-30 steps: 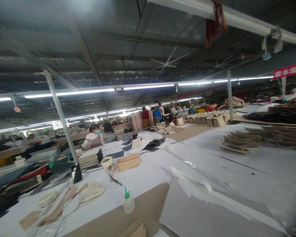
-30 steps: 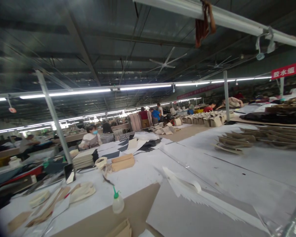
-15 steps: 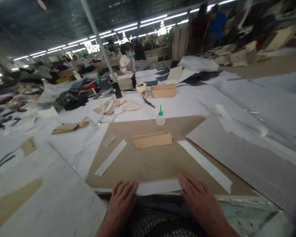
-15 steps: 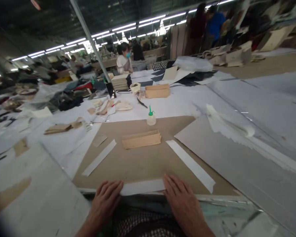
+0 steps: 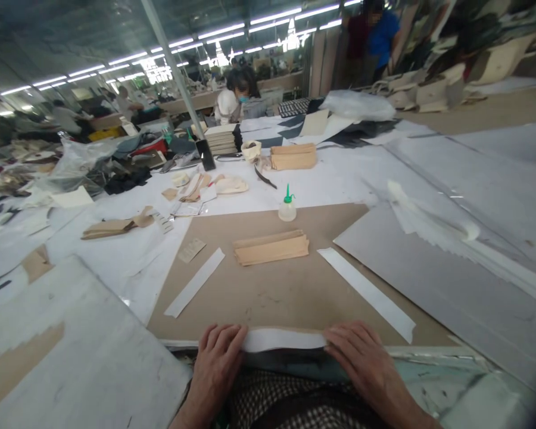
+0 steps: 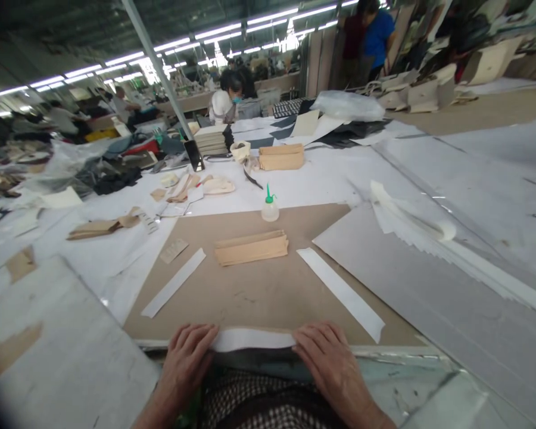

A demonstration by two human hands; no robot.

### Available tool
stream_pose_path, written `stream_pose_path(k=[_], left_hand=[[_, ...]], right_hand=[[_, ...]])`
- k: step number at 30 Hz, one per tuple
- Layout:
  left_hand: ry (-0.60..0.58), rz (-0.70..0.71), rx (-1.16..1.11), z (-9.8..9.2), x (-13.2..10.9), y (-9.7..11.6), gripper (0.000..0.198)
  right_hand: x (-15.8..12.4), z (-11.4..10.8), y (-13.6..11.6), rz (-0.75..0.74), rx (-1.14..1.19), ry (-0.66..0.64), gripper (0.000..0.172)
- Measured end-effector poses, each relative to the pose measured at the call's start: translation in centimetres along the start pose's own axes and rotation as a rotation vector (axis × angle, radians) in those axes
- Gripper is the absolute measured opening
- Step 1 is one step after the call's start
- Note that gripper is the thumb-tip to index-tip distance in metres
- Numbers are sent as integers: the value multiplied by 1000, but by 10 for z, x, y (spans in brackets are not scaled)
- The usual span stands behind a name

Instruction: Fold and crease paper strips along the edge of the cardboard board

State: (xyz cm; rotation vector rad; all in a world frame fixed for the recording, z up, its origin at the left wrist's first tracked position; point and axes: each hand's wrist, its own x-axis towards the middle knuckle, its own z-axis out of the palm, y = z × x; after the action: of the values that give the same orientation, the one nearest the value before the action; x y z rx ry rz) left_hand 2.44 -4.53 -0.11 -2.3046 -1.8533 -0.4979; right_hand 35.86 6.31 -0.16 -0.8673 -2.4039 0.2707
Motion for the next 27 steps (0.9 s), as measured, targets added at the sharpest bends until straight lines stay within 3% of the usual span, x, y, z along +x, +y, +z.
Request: stream_pose_path(k=[6,11,13,16,19,22,25,27], left_hand=[[-54,105,2,-5,11,-8,26],[-57,28,-103,2,13,-3,16],[-46,-3,-155,4,14,-2,16],[-78,-66,-326,-1,17,0,20],[-102,-356,-549,-13,25,11,25],[-74,-702,-770,-24,37,31,38],[-62,-832,-1057,-26,47,51,47],[-22,-940,-1252,-22,52,58,52]], right_hand=[[20,-12,4,184,207,70,18],[45,-34,7,316,343,144,25],[47,-45,5,355,394,62,28],[34,-55,-2,360,458,-173,28],[13,-52,-10,333,481,-310,51],[5,-40,-19,440,604,-318,80],[10,-26,-24,524,1045,-234,91],[15,-19,-26,544,1392,-162,86]])
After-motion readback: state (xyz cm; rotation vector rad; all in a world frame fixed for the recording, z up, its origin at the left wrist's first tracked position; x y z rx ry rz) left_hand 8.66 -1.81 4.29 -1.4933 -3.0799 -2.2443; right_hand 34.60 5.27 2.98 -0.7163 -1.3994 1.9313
